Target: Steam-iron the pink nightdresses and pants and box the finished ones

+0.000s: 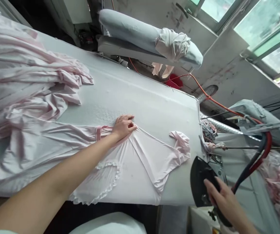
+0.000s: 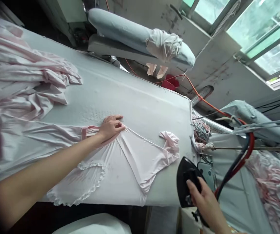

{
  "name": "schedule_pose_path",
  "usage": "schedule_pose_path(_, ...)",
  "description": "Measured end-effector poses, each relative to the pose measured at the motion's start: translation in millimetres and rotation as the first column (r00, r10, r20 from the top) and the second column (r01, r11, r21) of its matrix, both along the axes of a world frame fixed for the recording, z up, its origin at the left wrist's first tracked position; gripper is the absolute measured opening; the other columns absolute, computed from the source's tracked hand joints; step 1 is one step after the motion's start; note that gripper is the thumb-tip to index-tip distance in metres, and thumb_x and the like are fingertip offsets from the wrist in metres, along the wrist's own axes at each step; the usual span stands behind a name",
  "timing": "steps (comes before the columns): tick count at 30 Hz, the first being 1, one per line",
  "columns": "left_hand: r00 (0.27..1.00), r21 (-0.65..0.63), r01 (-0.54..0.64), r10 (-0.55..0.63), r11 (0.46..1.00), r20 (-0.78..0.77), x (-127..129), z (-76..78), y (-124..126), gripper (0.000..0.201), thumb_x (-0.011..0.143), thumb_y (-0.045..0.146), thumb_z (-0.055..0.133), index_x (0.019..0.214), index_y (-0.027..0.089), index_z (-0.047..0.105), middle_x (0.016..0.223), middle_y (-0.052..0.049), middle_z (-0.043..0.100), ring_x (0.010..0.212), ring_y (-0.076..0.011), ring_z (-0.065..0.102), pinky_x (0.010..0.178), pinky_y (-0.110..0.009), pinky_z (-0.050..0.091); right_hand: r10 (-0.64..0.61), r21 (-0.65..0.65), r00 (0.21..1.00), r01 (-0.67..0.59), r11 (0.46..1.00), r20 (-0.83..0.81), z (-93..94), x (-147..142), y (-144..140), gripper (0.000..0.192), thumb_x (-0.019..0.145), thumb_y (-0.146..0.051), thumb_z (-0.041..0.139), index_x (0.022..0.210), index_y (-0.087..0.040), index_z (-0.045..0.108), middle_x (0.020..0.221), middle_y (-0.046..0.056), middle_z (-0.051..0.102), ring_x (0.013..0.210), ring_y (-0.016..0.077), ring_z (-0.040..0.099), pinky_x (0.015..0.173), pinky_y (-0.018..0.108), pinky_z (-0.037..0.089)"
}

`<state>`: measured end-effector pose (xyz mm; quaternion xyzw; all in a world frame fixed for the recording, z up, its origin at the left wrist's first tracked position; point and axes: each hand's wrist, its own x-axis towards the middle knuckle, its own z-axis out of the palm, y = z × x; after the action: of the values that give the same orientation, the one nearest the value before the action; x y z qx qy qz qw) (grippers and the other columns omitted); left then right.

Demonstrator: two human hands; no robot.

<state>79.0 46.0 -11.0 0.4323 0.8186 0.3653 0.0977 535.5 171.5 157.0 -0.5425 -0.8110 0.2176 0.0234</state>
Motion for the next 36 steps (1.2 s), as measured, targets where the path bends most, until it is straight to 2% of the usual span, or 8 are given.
schedule_pose_path(7, 0.999, -0.014, -0.036, 0.035, 0.999, -0.008, 0, 0.3, -1, 0.02, 0.081, 0.035, 0.073, 0.068, 0.022, 0.066, 0.137, -0.003, 0.066, 0.13, -0.0284, 0.053, 0.114, -0.046, 0.036, 0.318, -0.346, 0.948, -0.299, 0.889, -0.003, -29.1, -135, -82, 0.035, 0.094, -0.057, 0.052, 0.098, -0.024, 0.064, 0.095, 0.007, 0.075, 0.087, 0.0248, 0.068, 0.075, 0.032, 0.05)
schedule_pose_path(14, 0.994, -0.094, 0.038, -0.048, 0.995, -0.102, -5, 15.2, 3, 0.021, 0.085, 0.037, 0.071, 0.072, 0.02, 0.069, 0.13, -0.01, 0.067, 0.127, -0.0311, 0.052, 0.109, -0.047, 0.037, 0.405, -0.189, 0.911, -0.385, 0.903, 0.077, -72.4, -250, -94, 0.037, 0.092, -0.06, 0.058, 0.094, -0.024, 0.068, 0.087, 0.007, 0.075, 0.081, 0.0251, 0.069, 0.066, 0.029, 0.042)
schedule_pose_path(21, 0.902, -0.52, 0.324, -0.424, 0.79, -0.083, -137, 25.4, -163, 0.033, 0.075, 0.055, 0.074, 0.082, 0.023, 0.068, 0.077, -0.003, 0.069, 0.077, -0.0234, 0.061, 0.085, -0.035, 0.044, 0.275, -0.231, 0.961, -0.27, 0.935, -0.011, -69.8, -347, -58, 0.048, 0.094, -0.063, 0.051, 0.1, -0.019, 0.069, 0.087, 0.009, 0.073, 0.074, 0.0209, 0.064, 0.062, 0.028, 0.038)
schedule_pose_path(24, 0.908, -0.746, 0.113, -0.372, 0.656, -0.19, -201, 33.9, -221, 0.023, 0.084, 0.044, 0.065, 0.077, 0.023, 0.068, 0.07, -0.002, 0.066, 0.073, -0.0218, 0.059, 0.082, -0.034, 0.043, 0.253, -0.264, 0.967, -0.252, 0.931, -0.033, -69.1, -351, -55, 0.051, 0.093, -0.066, 0.05, 0.092, -0.018, 0.068, 0.079, 0.007, 0.069, 0.067, 0.0177, 0.059, 0.058, 0.027, 0.035)
schedule_pose_path(27, 0.913, -0.549, -0.164, -0.085, 0.82, -0.4, -206, 37.8, -233, 0.029, 0.095, 0.044, 0.052, 0.092, 0.021, 0.07, 0.081, -0.003, 0.07, 0.078, -0.0211, 0.061, 0.08, -0.033, 0.044, 0.221, -0.265, 0.974, -0.226, 0.937, -0.052, -69.6, -346, -58, 0.051, 0.092, -0.066, 0.05, 0.086, -0.018, 0.066, 0.072, 0.003, 0.065, 0.063, 0.0153, 0.054, 0.056, 0.026, 0.032)
schedule_pose_path(29, 0.948, -0.345, -0.052, -0.063, 0.937, -0.313, -177, 33.4, -228, 0.035, 0.099, 0.047, 0.046, 0.095, 0.022, 0.07, 0.086, -0.003, 0.072, 0.079, -0.0201, 0.064, 0.076, -0.031, 0.046, 0.208, -0.261, 0.976, -0.219, 0.94, -0.069, -70.1, -345, -61, 0.05, 0.092, -0.067, 0.05, 0.082, -0.019, 0.063, 0.069, 0.001, 0.062, 0.06, 0.0144, 0.052, 0.055, 0.026, 0.031)
schedule_pose_path(33, 0.923, -0.196, 0.356, -0.377, 0.914, -0.079, -115, 7.4, -205, 0.03, 0.099, 0.043, 0.048, 0.105, 0.028, 0.074, 0.123, -0.004, 0.074, 0.117, -0.0239, 0.066, 0.1, -0.037, 0.049, 0.185, -0.271, 0.98, -0.197, 0.942, -0.069, -70.1, -345, -64, 0.049, 0.091, -0.067, 0.05, 0.082, -0.02, 0.061, 0.064, -0.002, 0.059, 0.058, 0.0138, 0.05, 0.054, 0.026, 0.031)
schedule_pose_path(36, 0.965, -0.208, 0.194, -0.225, 0.959, -0.138, -112, -10.1, -182, 0.03, 0.092, 0.039, 0.06, 0.118, 0.028, 0.071, 0.152, -0.008, 0.056, 0.147, -0.0296, 0.043, 0.123, -0.052, 0.026, 0.176, -0.256, 0.983, -0.184, 0.949, -0.054, -69.3, -346, -65, 0.049, 0.09, -0.067, 0.051, 0.082, -0.02, 0.061, 0.065, -0.002, 0.059, 0.059, 0.0142, 0.051, 0.055, 0.026, 0.033)
